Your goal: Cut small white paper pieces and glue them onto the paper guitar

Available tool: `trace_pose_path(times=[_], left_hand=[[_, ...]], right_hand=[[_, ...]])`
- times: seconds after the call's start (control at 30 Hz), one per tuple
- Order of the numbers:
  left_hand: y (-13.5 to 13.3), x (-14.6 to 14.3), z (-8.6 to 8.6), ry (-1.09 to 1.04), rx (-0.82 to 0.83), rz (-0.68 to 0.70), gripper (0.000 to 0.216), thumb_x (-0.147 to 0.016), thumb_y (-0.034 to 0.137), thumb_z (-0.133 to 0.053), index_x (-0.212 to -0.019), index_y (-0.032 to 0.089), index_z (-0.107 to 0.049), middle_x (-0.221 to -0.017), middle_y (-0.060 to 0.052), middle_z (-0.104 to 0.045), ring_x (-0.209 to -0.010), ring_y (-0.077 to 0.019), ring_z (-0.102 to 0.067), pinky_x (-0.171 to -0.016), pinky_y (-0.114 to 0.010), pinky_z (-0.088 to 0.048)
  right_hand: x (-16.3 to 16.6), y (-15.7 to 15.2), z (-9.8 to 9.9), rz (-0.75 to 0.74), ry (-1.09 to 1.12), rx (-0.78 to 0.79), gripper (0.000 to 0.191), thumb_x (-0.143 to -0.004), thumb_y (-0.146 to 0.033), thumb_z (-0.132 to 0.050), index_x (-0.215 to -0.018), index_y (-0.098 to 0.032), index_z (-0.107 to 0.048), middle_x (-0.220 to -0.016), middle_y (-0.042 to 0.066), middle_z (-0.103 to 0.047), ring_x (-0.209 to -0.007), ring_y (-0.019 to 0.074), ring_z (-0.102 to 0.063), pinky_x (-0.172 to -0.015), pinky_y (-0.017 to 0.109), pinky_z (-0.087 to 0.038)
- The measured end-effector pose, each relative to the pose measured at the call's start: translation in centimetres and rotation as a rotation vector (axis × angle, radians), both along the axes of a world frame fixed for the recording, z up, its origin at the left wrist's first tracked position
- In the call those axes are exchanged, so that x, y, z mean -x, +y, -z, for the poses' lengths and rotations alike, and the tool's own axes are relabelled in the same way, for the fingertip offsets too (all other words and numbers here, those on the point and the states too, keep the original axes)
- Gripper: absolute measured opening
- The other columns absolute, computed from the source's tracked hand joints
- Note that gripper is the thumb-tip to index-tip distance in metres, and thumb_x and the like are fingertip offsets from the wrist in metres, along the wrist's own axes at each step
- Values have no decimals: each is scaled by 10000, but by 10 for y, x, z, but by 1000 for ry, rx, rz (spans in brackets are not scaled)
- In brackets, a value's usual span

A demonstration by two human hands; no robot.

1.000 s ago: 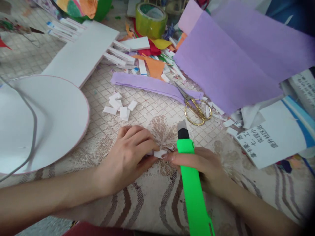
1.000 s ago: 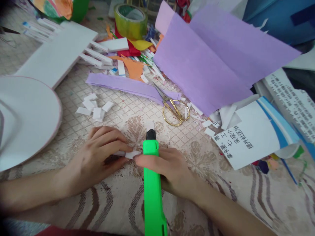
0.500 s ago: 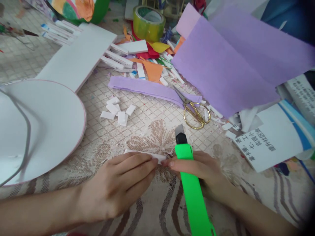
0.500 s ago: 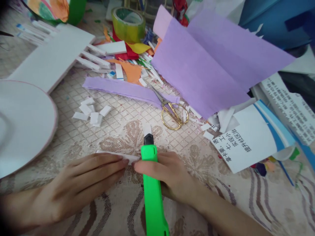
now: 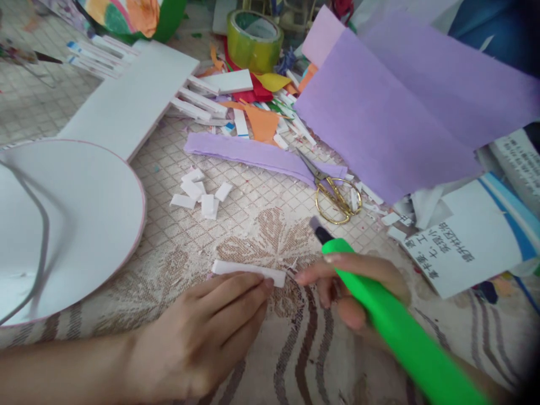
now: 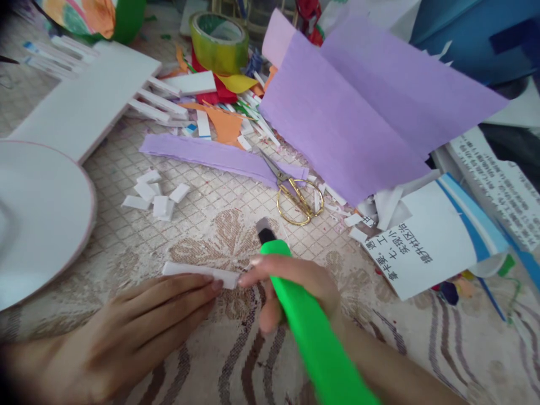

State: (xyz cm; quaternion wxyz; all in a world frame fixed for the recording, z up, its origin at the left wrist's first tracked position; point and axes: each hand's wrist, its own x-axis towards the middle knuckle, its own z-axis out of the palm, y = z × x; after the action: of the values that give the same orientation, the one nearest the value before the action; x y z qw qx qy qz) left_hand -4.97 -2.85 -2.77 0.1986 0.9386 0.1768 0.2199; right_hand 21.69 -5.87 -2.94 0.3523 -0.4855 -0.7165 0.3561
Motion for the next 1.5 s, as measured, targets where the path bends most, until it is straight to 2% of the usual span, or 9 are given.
trace_pose_path(times=[0.13, 0.27, 0.33, 0.43, 0.6, 0.8, 1.17, 1.33, 1.5], left_hand=[[0, -2, -1, -2, 4, -4, 324, -915, 119, -454, -1175, 164, -642, -1224, -113, -669, -1234, -277, -550, -950, -397, -540], [0, -2, -2, -2, 11, -10, 326, -917, 127, -455, -1187, 167, -633, -1232, -110, -665, -1234, -274, -547, -952, -404, -540], [0, -1, -2, 11, -15, -5, 318, -923, 123, -441, -1174, 148, -635, -1240, -116, -660, -1237, -284, -541, -947, -409, -539], [1, -1, -1, 33, -36, -1, 320, -933, 115, -414, -1159, 137, -639, -1252, -114, -652, -1227, -283, -542, -931, -405, -543], [4, -2, -1, 20, -74, 6, 329, -958, 119, -368, -1143, 112, -640, -1242, -106, -654, -1202, -258, -544, -930, -375, -541], [8, -4, -3, -20, -62, 3, 329, -978, 117, -345, -1115, 77, -641, -1178, -120, -673, -1182, -248, -544, -914, -352, -540], [9, -7, -3, -57, -59, -22, 298, -977, 107, -365, -1070, 80, -647, -1144, -115, -686, -1151, -237, -573, -867, -340, -560], [9, -7, -3, -54, -59, -18, 296, -979, 109, -365, -1075, 86, -644, -1134, -113, -689, -1146, -229, -583, -859, -333, -564], [8, -5, -1, -26, -77, -6, 326, -981, 104, -336, -1090, 81, -643, -1160, -109, -681, -1170, -246, -569, -845, -334, -572]], right_hand=[[0, 2, -4, 155, 109, -8, 443, -934, -552, -449, -1278, -314, -595, -880, 54, -706, -622, 174, -633, -465, 306, -506], [8, 10, -13, 86, 76, -45, 307, -905, -345, -595, -1206, -306, -641, -878, 41, -703, -714, 183, -649, -596, 333, -549], [12, 11, -16, 105, 40, -94, 326, -868, -219, -629, -1175, -327, -636, -900, 32, -716, -736, 182, -659, -606, 327, -556], [15, 10, -18, 120, -15, -116, 369, -839, -163, -631, -1167, -332, -620, -884, 34, -724, -729, 190, -670, -583, 320, -562], [14, 12, -18, -49, -25, -104, 369, -831, -109, -591, -1165, -263, -624, -866, 47, -733, -694, 172, -685, -565, 279, -560], [13, 16, -18, -93, -1, -106, 313, -831, -111, -594, -1125, -202, -648, -772, 40, -692, -598, 135, -633, -509, 244, -513], [9, 18, -16, -175, 32, -74, 293, -846, -137, -585, -1129, -179, -648, -804, 40, -665, -648, 117, -617, -545, 222, -491], [5, 24, -18, -222, -36, -46, 256, -866, -152, -575, -1109, -183, -653, -716, 9, -608, -575, 108, -567, -493, 226, -442], [0, 27, -21, -276, -95, -52, 243, -881, -173, -582, -1114, -205, -640, -755, 30, -651, -607, 134, -615, -499, 246, -474]])
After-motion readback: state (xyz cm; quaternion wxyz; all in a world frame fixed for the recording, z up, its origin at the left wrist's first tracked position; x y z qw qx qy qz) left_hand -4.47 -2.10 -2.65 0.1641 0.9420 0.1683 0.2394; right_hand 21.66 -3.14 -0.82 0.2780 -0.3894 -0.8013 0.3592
